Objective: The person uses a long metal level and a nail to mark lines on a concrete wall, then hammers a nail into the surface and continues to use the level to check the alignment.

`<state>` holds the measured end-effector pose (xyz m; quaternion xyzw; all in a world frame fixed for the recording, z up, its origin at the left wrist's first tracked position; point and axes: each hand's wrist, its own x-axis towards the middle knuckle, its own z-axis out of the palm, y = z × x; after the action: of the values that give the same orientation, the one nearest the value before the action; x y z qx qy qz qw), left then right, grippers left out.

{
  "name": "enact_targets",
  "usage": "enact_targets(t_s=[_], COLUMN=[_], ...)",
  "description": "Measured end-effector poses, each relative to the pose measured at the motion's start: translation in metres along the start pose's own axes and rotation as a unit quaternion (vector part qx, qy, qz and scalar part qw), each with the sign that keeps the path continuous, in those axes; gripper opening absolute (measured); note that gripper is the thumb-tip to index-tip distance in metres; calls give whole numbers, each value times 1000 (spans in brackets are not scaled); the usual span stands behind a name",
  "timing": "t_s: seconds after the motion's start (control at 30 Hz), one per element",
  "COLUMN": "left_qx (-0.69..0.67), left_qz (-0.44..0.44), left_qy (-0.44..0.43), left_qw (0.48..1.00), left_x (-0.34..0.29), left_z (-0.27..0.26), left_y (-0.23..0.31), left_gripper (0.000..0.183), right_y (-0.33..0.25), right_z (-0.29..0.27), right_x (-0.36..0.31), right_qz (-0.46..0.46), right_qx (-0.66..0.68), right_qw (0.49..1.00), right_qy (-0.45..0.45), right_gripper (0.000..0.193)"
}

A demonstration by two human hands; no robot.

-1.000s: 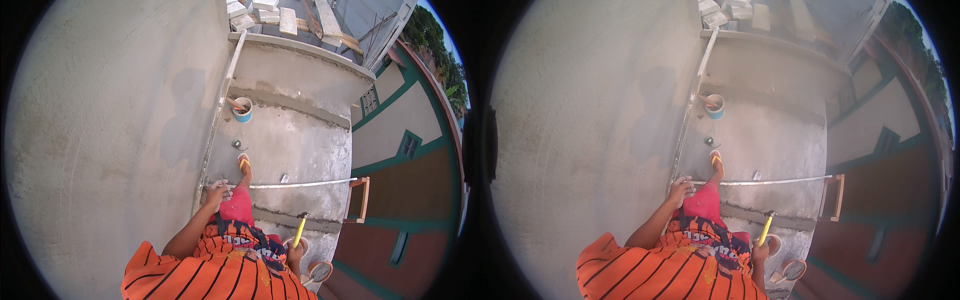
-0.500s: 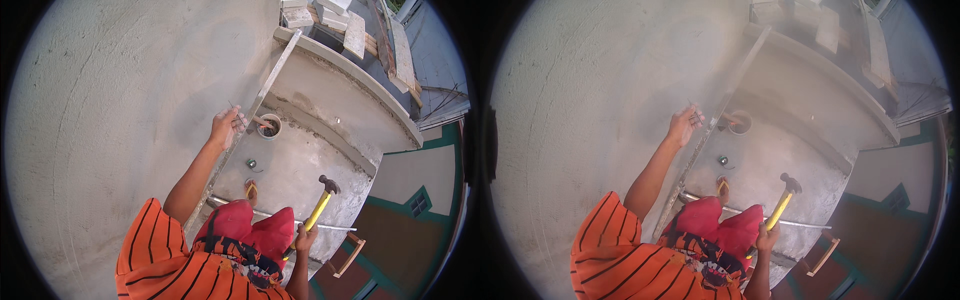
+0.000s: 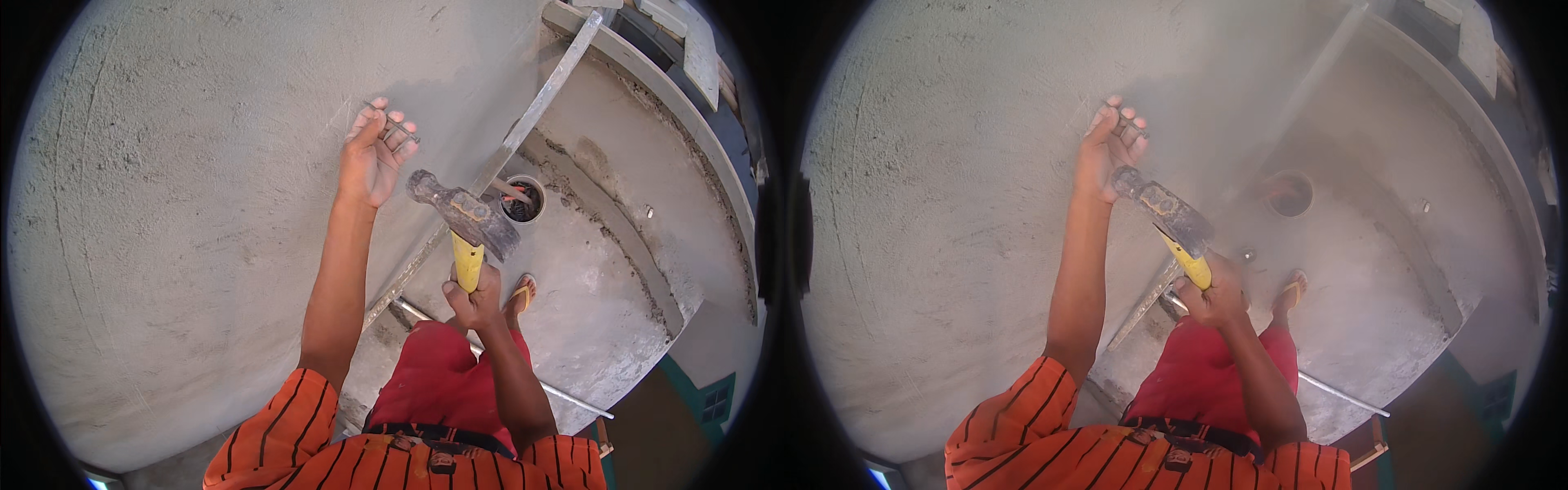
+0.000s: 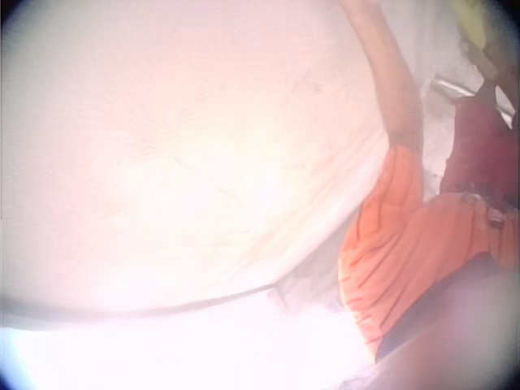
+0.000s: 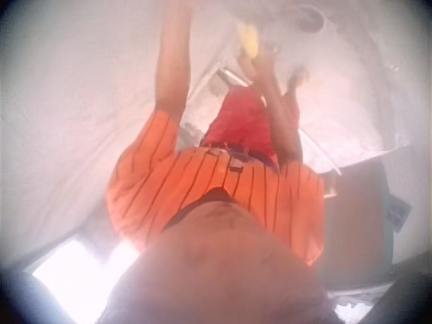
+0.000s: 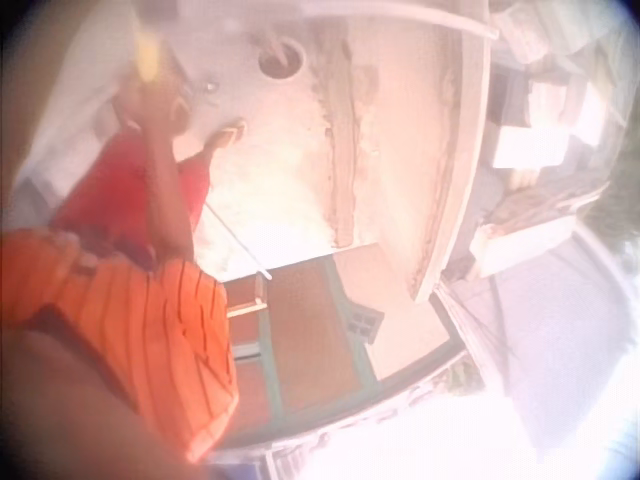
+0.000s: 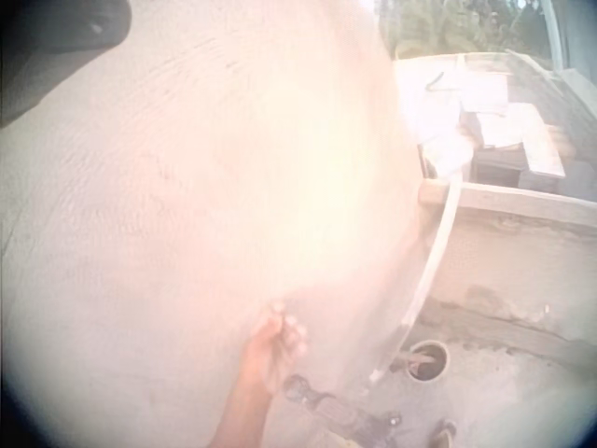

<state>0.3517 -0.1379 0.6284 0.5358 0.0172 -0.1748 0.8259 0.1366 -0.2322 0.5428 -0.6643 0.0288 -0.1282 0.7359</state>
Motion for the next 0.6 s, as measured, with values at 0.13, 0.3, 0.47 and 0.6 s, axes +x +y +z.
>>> enact_targets(t_s=[0.13,0.3,0.47,0.6], left_qx=[32,19,-9,-33], left_qz=[12,17,11,2], left_qy=[-14,-45,-61,-71], left_qw=[999,999,998,997], left_x=[7,9,12,9], left_z=[-6,0,-6,-10], left_y=[-1,7,3,3], left_gripper=[23,24,22,20], right_y=[14,16,15,20], right_z=[29,56,62,63], right_x=[23,32,37,37], right_qz=[6,6,6,18], right_qx=[45,131,111,87], right_qw=[999,991,993,995], right_qy=[19,31,38,40], right_gripper=[18,17,18,19])
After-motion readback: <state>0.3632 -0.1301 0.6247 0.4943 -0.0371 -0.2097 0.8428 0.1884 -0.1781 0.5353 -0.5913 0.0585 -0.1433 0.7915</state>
